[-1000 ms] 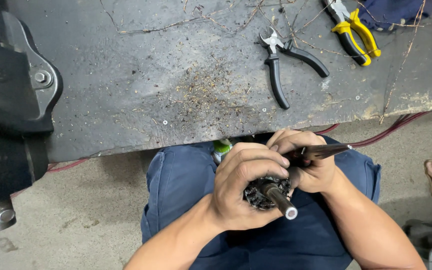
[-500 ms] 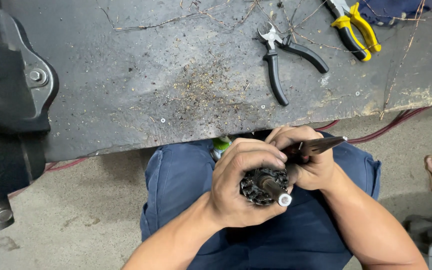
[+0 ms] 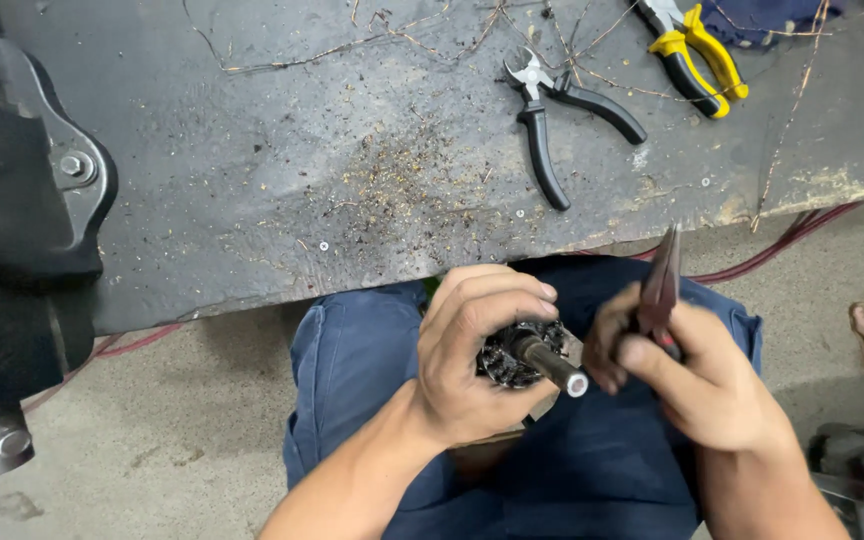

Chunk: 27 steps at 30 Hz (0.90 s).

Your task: Disassembling an electric motor armature to remove copper wire using pliers

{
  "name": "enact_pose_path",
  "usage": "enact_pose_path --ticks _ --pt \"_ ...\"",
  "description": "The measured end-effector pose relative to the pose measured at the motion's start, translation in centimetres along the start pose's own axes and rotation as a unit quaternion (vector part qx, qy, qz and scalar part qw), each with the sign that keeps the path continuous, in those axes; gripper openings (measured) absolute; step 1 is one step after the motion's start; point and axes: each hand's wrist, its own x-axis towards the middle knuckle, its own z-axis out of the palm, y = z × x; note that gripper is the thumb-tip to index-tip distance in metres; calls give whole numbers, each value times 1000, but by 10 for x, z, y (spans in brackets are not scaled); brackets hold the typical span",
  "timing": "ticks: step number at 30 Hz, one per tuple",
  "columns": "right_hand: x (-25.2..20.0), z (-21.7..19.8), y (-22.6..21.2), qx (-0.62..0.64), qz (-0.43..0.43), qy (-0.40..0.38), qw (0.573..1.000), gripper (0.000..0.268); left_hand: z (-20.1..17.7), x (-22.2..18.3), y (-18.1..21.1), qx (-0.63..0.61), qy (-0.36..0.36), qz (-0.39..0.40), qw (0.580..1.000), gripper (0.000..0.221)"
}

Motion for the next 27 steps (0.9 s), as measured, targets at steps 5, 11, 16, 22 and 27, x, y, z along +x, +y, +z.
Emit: enact_pose_path --ticks 5,11,16,22,27 --pt "-57 7 -6 87 163 -116 976 44 2 -1 1 8 -10 31 999 53" --pt "-73 33 -13 125 246 -227 934 65 2 -6 -1 28 -36 84 995 40" --pt "-76 42 -8 153 323 -188 915 53 2 -9 -3 39 -46 109 992 39" --pt "-82 57 4 232 331 -143 904 56 2 -13 -5 57 -34 126 990 39" --pt "-75 75 0 211 164 -136 954 46 2 -12 -4 116 -24 154 981 29"
